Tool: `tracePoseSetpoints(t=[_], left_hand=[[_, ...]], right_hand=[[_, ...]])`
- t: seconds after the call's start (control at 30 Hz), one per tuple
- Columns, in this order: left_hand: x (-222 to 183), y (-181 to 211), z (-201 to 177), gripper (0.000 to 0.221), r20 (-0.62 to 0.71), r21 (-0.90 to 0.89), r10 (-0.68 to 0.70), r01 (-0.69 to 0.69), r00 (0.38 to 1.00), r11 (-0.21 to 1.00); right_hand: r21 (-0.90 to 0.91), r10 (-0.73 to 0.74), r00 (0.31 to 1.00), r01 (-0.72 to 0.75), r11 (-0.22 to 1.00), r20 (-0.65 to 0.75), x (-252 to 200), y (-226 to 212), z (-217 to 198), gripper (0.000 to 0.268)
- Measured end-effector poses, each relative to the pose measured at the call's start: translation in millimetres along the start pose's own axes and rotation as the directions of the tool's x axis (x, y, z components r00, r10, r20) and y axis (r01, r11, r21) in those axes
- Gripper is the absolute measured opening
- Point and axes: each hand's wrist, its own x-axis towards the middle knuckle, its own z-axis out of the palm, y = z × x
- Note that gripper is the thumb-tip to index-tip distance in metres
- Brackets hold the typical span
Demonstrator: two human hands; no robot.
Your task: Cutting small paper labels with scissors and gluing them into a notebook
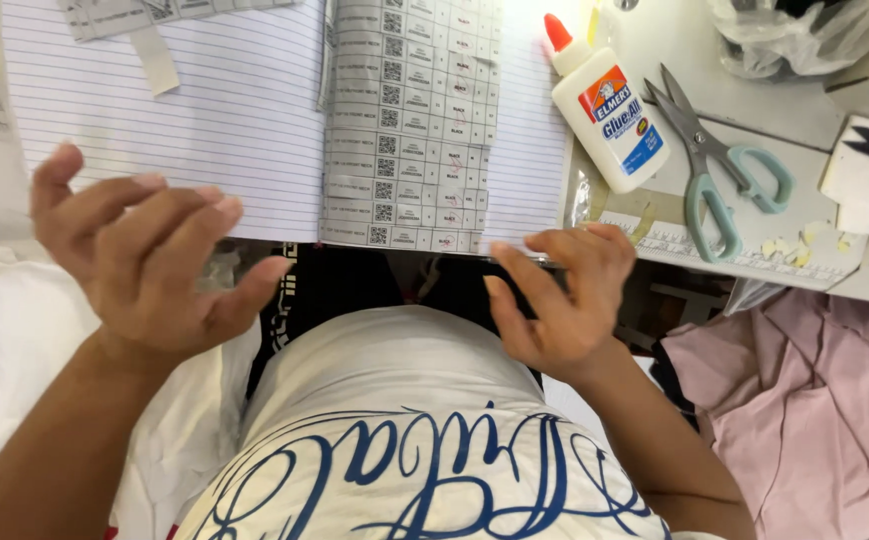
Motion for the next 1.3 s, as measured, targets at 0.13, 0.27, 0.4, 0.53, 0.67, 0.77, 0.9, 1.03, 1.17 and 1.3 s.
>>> tracePoseSetpoints(t=[0.13,0.27,0.4,0.53,0.67,0.77,0.9,1.03,1.17,1.3], left_hand=[[37.8,-17.3,-7.8,0.049,-0.041,0.065,-0.013,0.016,0.999,0.998],[89.0,-38.4,-15.5,0.061,0.136,0.094,-0.303,0.292,0.943,0.952],[119.7,-63.6,10.0,0.098,0.462,0.213,-0.529,0.490,0.711,0.845],[133.5,-69.2,40.9,0.119,0.596,0.345,-0.617,0.530,0.513,0.774],[122.2,-84.5,61.1,0.106,0.563,0.317,-0.588,0.505,0.581,0.803],[105.2,-89.9,72.4,0.082,0.466,0.293,-0.519,0.428,0.716,0.855],[93.1,-98.6,85.3,0.051,0.357,0.298,-0.448,0.355,0.820,0.886],[113.6,-81.9,78.9,0.060,0.379,0.262,-0.493,0.420,0.784,0.869],[134.3,-55.8,81.6,0.116,0.520,0.331,-0.610,0.518,0.598,0.789],[124.0,-59.1,93.6,0.112,0.524,0.298,-0.544,0.457,0.655,0.838]], right_hand=[[0.047,-0.008,0.998,0.011,0.999,-0.068,8.8,29.9,-13.4,0.022],[-0.066,0.140,0.987,-0.145,0.987,-0.079,2.4,72.0,-11.4,0.038],[-0.245,0.360,0.922,-0.320,0.915,0.144,-15.5,108.5,-2.0,0.064],[-0.344,0.314,0.940,-0.252,0.905,0.137,-28.4,114.2,3.1,0.057],[-0.390,0.394,0.919,-0.355,0.850,0.020,-40.5,122.6,3.1,0.056],[-0.428,0.454,0.890,-0.430,0.795,-0.049,-44.6,125.8,3.7,0.056],[-0.462,0.417,0.905,-0.408,0.787,-0.089,-42.1,127.1,6.2,0.057],[-0.474,0.400,0.911,-0.396,0.787,-0.096,-42.2,128.0,6.4,0.062],[-0.423,0.438,0.895,-0.430,0.797,-0.084,-41.4,126.4,7.5,0.063],[-0.422,0.423,0.901,-0.422,0.802,-0.097,-42.2,125.5,7.7,0.061]])
